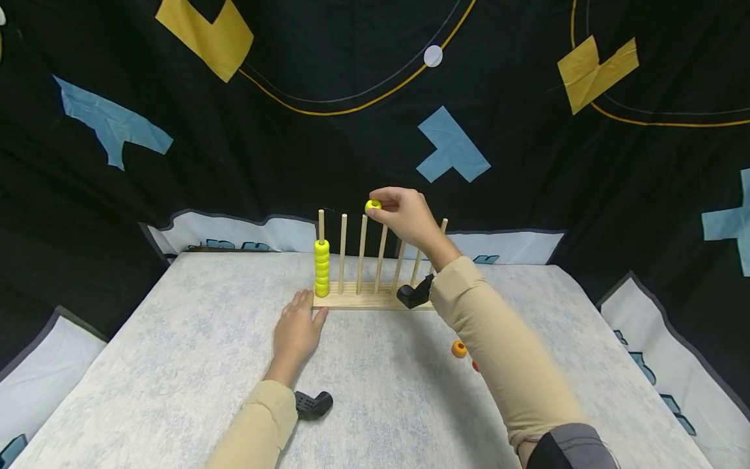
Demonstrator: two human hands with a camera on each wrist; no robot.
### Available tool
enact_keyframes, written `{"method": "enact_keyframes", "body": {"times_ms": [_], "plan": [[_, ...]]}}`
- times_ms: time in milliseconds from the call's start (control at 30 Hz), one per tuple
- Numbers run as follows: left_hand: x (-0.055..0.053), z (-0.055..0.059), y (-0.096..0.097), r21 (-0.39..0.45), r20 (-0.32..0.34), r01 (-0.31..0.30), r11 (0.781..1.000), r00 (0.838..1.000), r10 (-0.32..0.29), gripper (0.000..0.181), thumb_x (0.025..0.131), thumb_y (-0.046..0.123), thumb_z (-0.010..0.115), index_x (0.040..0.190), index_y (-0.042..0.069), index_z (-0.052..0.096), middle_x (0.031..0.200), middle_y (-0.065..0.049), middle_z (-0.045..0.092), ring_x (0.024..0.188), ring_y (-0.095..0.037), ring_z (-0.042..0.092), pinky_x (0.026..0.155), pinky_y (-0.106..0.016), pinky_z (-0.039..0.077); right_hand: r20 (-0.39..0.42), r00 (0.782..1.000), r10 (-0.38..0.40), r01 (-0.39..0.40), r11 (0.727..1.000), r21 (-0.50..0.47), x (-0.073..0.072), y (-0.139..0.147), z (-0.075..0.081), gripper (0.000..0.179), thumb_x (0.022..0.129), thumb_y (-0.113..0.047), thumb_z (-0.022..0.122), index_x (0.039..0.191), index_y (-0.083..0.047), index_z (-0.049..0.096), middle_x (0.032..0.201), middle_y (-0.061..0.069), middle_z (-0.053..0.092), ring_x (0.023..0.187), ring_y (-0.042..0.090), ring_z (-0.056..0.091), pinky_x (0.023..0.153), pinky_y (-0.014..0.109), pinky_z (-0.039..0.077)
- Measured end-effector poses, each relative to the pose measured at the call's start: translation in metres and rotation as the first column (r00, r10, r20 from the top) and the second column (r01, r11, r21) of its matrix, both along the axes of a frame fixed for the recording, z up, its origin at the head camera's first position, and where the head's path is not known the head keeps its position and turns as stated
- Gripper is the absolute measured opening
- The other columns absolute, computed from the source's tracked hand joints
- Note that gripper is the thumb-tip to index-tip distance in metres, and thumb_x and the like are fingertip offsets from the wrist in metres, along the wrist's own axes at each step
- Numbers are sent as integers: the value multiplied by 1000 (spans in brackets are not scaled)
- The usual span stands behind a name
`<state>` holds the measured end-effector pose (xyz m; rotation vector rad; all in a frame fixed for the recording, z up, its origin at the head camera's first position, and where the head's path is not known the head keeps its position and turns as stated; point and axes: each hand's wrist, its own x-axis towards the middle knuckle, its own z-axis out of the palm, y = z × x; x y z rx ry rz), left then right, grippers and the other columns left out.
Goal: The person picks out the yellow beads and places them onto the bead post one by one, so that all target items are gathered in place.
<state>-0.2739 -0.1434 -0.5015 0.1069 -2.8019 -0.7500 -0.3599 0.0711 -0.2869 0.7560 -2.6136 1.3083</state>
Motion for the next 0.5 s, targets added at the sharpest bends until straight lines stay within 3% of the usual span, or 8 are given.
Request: {"method": "enact_keyframes", "body": {"times_ms": [500], "plan": [[-1, 1, 0, 0, -19, 2, 1000, 1000, -2, 64, 101, 38, 57, 147, -4, 42, 153, -24, 43, 143, -42, 39, 116, -57, 35, 26, 999, 22, -22, 1000, 11, -5, -40, 5, 39, 93, -22, 71, 129, -8, 65, 122, 3, 70, 111, 14, 66, 96, 26, 56]]}}
